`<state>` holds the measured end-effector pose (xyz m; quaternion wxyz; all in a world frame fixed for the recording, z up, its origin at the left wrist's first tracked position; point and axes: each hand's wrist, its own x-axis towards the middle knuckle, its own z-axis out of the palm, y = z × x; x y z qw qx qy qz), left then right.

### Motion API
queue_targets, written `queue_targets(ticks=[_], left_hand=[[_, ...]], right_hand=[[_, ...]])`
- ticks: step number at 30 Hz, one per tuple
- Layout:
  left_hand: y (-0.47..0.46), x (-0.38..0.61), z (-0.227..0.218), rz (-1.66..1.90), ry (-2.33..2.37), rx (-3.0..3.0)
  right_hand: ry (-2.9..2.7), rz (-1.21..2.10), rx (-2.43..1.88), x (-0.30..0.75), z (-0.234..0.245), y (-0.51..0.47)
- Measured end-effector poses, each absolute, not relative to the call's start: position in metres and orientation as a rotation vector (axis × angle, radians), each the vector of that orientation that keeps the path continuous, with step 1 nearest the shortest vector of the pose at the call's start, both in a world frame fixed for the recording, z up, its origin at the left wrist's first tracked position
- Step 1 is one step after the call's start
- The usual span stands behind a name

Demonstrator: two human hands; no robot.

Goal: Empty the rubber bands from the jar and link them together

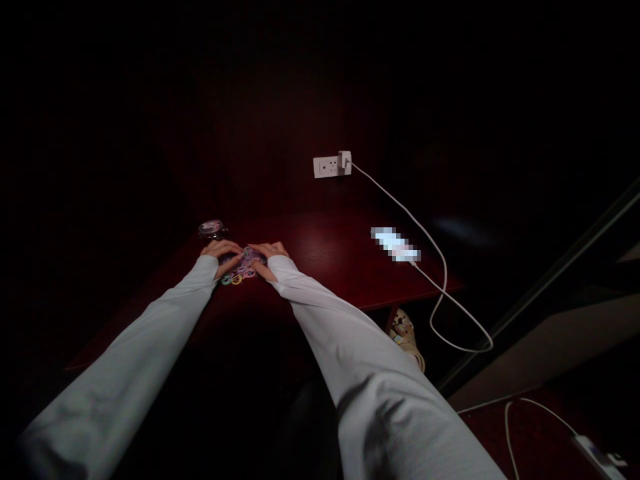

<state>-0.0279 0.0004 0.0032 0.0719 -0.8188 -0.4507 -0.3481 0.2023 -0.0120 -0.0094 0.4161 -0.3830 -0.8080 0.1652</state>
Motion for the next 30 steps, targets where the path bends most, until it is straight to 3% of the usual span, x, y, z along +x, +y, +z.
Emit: queue_targets(ticks=[30], left_hand=[[-0.001,-0.019,0.005,-1.094,-1.183,-2.711]], right_hand=[[-1.916,0.427,-1.114,0.207,-0.004,-0.015]])
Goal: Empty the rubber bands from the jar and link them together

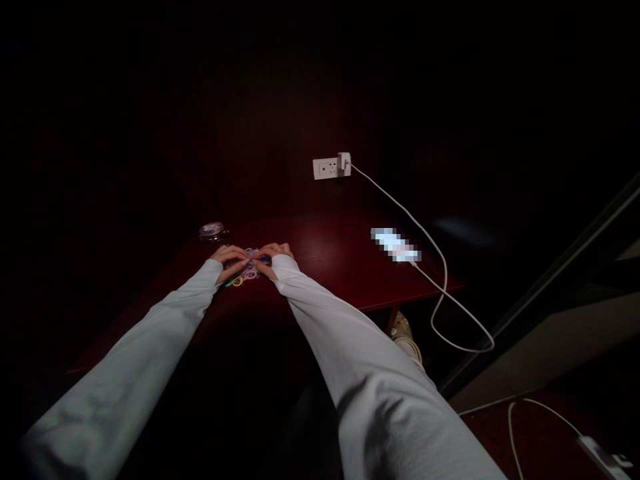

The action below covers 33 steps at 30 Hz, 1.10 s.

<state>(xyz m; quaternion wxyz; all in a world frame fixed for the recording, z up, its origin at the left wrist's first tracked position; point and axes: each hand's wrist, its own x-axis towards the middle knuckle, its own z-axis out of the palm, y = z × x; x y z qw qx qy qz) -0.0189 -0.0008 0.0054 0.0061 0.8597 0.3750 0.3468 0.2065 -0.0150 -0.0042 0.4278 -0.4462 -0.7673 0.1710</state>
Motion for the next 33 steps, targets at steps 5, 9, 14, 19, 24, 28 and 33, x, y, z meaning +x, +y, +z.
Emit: queue_targets(ticks=[5,9,14,19,24,28,33], left_hand=[[0.000,-0.020,0.006,1.118,1.206,2.675],[0.002,-0.021,0.005,1.112,1.204,2.669],[0.003,-0.022,0.003,1.125,1.183,2.675],[0.003,-0.021,0.003,1.130,1.204,2.674],[0.004,-0.022,0.003,1.104,1.205,2.676],[0.006,-0.024,0.003,1.100,1.196,2.674],[0.005,-0.023,0.006,1.086,1.206,2.664]], right_hand=[[-1.804,0.561,-1.130,0.211,-0.003,-0.008],[-1.805,0.618,-1.139,0.214,-0.001,-0.008],[-1.791,0.661,-1.135,0.214,0.001,-0.010],[-1.662,0.831,-1.087,0.213,0.004,-0.009],[-1.418,1.198,-0.948,0.212,0.006,-0.010],[-1.387,1.264,-0.917,0.212,0.008,-0.012],[-1.375,1.289,-0.930,0.212,0.011,-0.013]])
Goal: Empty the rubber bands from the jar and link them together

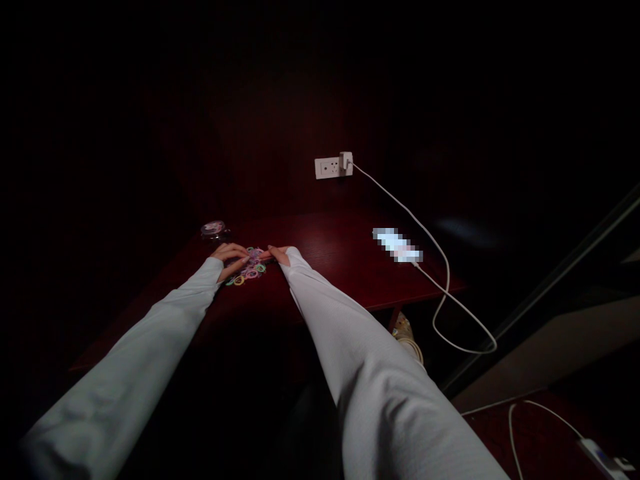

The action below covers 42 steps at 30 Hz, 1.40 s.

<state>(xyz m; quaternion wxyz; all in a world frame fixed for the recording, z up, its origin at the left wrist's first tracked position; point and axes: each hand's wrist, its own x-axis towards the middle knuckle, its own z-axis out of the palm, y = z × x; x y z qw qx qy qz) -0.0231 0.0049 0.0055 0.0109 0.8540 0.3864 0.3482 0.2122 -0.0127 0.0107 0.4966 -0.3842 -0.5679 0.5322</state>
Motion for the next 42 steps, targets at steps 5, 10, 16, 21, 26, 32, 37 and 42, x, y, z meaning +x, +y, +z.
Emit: queue_targets(ticks=[5,10,16,21,26,32,37,42], left_hand=[[0.004,-0.023,0.007,1.083,1.177,2.672],[0.003,-0.023,0.007,1.074,1.204,2.652],[0.003,-0.022,0.007,1.094,1.205,2.658],[0.001,-0.022,0.007,1.101,1.192,2.667],[0.006,-0.024,0.005,1.104,1.175,2.679],[0.021,-0.031,-0.002,1.170,1.240,2.675],[0.025,-0.034,-0.007,1.273,1.264,2.647],[0.038,-0.043,-0.008,1.420,1.248,2.618]], right_hand=[[-1.368,1.289,-0.967,0.212,0.009,-0.009],[-1.297,1.372,-1.045,0.214,0.009,-0.005],[-1.276,1.396,-1.030,0.215,0.012,-0.006],[-1.297,1.390,-1.034,0.215,0.010,-0.002],[-1.604,1.042,-1.025,0.214,0.004,-0.006],[-2.295,0.131,-0.705,0.204,0.001,-0.028],[-2.306,-0.091,-0.831,0.204,0.006,-0.032],[-2.378,-0.227,-0.760,0.205,0.001,-0.028]])
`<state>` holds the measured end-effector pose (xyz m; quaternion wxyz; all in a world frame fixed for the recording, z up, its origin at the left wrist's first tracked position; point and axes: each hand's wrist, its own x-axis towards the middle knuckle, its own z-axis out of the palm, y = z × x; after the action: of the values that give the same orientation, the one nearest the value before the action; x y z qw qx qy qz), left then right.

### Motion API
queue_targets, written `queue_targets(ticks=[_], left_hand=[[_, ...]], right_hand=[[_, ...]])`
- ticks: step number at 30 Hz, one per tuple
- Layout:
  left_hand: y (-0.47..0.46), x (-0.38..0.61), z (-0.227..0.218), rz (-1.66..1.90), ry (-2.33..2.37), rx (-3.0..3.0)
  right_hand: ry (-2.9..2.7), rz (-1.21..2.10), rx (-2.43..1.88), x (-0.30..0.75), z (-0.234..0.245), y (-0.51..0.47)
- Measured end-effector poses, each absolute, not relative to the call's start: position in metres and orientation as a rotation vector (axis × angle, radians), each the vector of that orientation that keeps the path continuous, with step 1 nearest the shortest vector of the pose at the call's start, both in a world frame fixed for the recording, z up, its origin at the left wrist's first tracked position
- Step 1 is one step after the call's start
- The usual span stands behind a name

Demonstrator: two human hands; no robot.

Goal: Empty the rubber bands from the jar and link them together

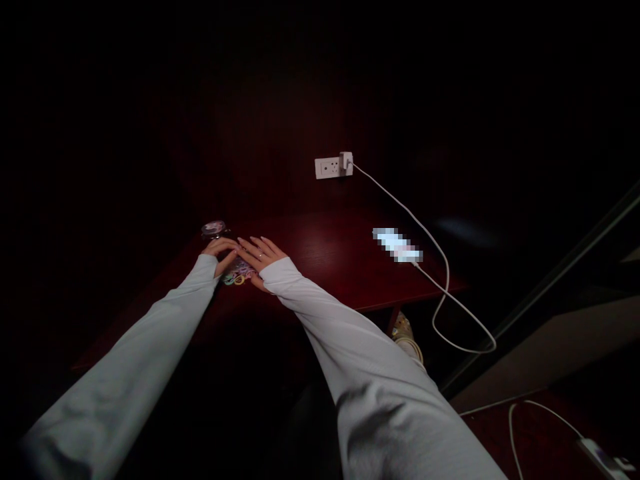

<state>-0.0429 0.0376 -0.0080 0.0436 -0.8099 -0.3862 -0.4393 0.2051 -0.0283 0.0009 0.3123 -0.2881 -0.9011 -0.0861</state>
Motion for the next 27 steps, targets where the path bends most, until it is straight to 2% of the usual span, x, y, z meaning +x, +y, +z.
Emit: queue_targets(ticks=[6,27], left_hand=[[0.0427,-0.0475,-0.0084,-1.476,-1.173,-2.360],[0.0477,-0.0492,-0.0123,-1.429,-1.123,-2.371]], right_hand=[[-2.406,-0.257,-0.772,0.2038,-0.0058,-0.0227],[-2.432,-0.295,-0.757,0.2033,-0.0060,-0.0210]])
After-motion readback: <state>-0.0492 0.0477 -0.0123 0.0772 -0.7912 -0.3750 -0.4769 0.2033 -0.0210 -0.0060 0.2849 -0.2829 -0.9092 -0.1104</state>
